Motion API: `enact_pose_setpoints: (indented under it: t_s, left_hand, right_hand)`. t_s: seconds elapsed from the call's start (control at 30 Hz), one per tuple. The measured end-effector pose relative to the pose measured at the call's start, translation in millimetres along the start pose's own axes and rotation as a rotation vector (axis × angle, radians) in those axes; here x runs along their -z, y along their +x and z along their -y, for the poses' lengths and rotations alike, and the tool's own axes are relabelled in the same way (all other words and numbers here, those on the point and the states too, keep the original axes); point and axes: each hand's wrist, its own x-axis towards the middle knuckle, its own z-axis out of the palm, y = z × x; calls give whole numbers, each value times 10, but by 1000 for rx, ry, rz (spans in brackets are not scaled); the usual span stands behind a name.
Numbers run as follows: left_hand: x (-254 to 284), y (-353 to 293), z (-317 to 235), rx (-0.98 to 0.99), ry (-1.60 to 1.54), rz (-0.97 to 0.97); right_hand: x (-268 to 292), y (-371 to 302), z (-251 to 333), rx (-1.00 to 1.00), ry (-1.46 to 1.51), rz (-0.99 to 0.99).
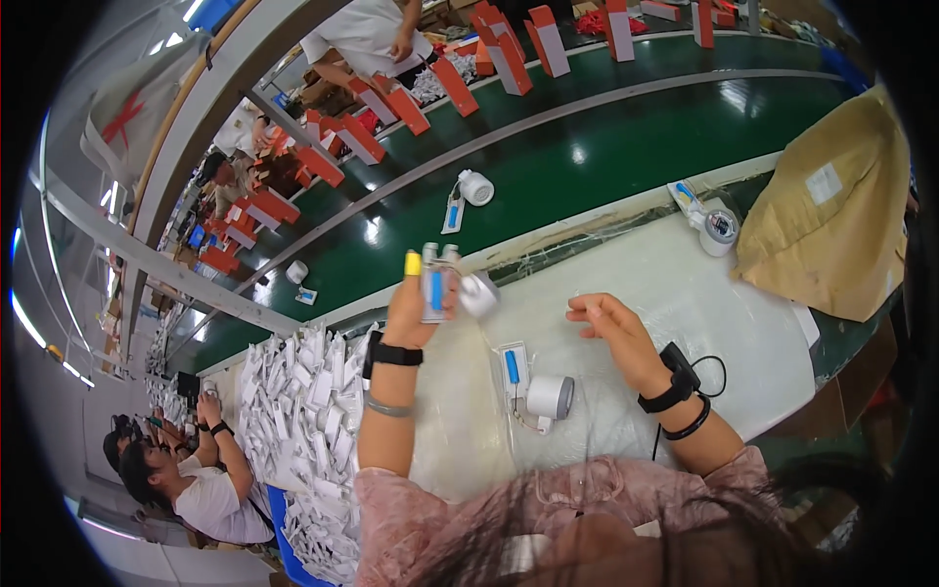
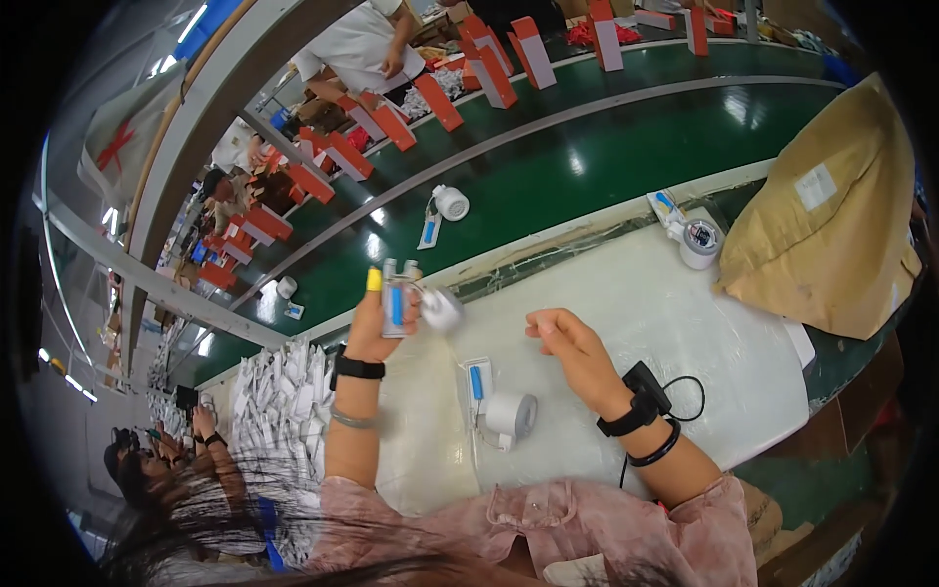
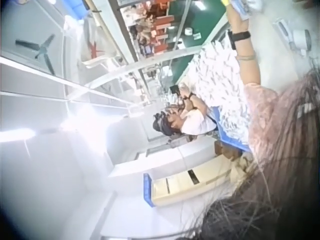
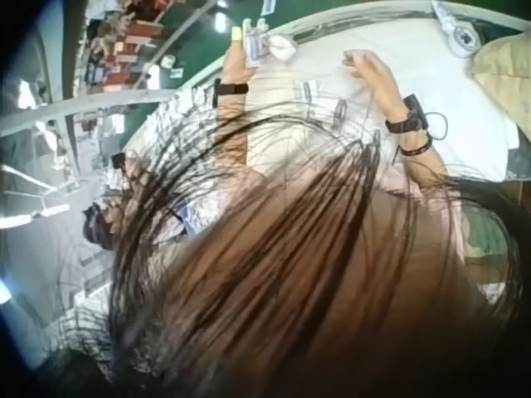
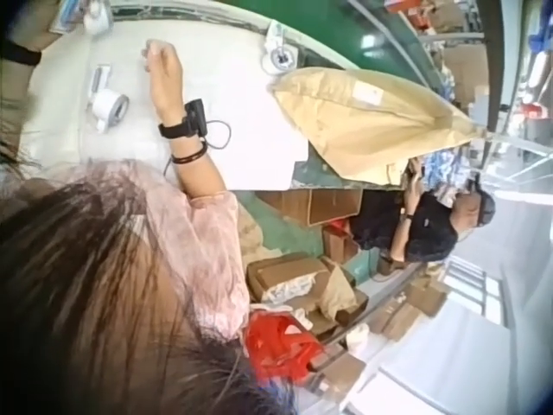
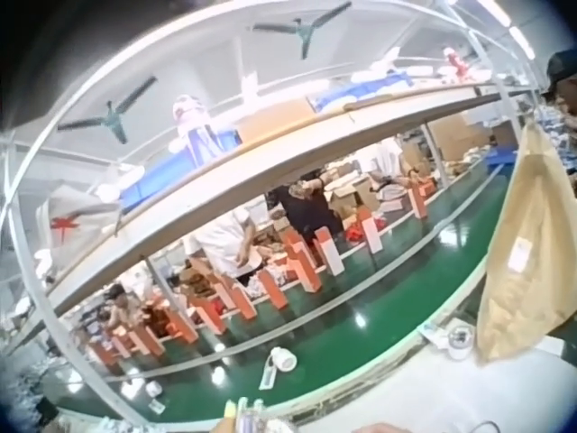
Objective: The person assembles a handheld fan by inserting a battery and motor into the plastic housing, connecting the wires, and snapping the casing together. They then place the completed fan onto the conveyor belt and pick up new components to repeat the process.
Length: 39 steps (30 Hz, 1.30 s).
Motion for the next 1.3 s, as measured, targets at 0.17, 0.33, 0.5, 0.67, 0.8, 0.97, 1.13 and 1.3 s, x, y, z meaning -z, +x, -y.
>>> enact_pose_setpoints:
  t_s: [0.17, 0.33, 0.5, 0.67, 0.8, 0.97, 1.13, 1.3]
  left_hand:
    - [694, 411, -267, -199, -141, -484]
    - [1236, 804, -189, -300, 132, -743]
    - [703, 1679, 71, -346, 632, -531]
    - [888, 2084, 175, -358, 1252, -792]
    - [877, 2220, 286, -313, 1629, -792]
    - [869, 2229, 257, -251, 1671, -906]
    - [507, 2017, -200, 105, 1640, -568]
    - [841, 1995, -194, 135, 1400, -484]
  right_hand:
    - [-5, -5, -19, -28, 35, 16]
    - [5, 14, -51, -2, -81, 48]
    - [43, -18, -37, -3, -182, -23]
    - [-54, 22, -40, -21, -215, 14]
    - [-69, 36, -74, -62, -203, 7]
    - [-81, 44, -66, -69, -229, 44]
    - [-37, 35, -97, -76, -250, 65]
    - [-79, 54, -91, -60, -256, 133]
